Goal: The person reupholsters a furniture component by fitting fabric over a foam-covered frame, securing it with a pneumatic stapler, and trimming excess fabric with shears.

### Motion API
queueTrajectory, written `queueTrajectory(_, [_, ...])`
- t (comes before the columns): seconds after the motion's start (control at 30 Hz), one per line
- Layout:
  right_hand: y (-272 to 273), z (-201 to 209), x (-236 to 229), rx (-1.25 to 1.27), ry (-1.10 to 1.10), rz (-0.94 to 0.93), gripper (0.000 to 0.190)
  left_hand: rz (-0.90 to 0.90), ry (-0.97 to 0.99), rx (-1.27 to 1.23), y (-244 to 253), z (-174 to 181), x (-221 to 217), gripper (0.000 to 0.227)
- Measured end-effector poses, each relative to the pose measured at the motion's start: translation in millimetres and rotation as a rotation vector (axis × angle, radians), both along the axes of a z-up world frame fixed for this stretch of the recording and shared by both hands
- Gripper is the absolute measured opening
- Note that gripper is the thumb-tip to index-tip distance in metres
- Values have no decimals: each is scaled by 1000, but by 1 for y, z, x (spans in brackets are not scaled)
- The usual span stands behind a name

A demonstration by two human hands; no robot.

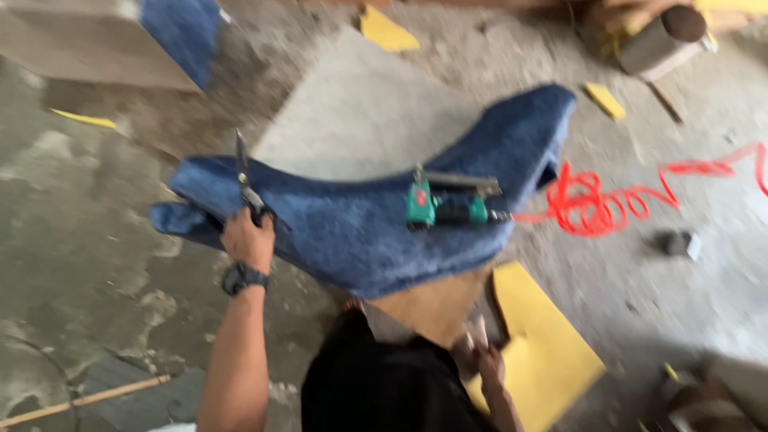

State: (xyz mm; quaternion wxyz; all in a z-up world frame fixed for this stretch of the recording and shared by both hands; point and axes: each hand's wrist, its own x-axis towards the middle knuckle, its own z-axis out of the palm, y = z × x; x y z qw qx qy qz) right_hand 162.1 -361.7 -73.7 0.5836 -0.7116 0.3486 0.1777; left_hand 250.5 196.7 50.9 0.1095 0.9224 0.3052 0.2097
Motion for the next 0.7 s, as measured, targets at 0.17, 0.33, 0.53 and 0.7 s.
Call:
queueTrajectory(0.17, [-28, 14, -18, 75, -237, -196, 25, 40, 292, -48, -21, 7, -8, 35])
queueTrajectory(0.33, [-70, 50, -7, 397, -364, -267, 29, 34, 495, 29, -43, 20, -2, 29])
queueTrajectory(0.53, [-104, 124, 24, 638, -390, 68, 36, -584, 218, -113, -191, 109, -20, 27])
queueTrajectory(0.7, [-91, 183, 40, 536, -440, 521, 41, -1315, -8, -826, -370, 111, -33, 71])
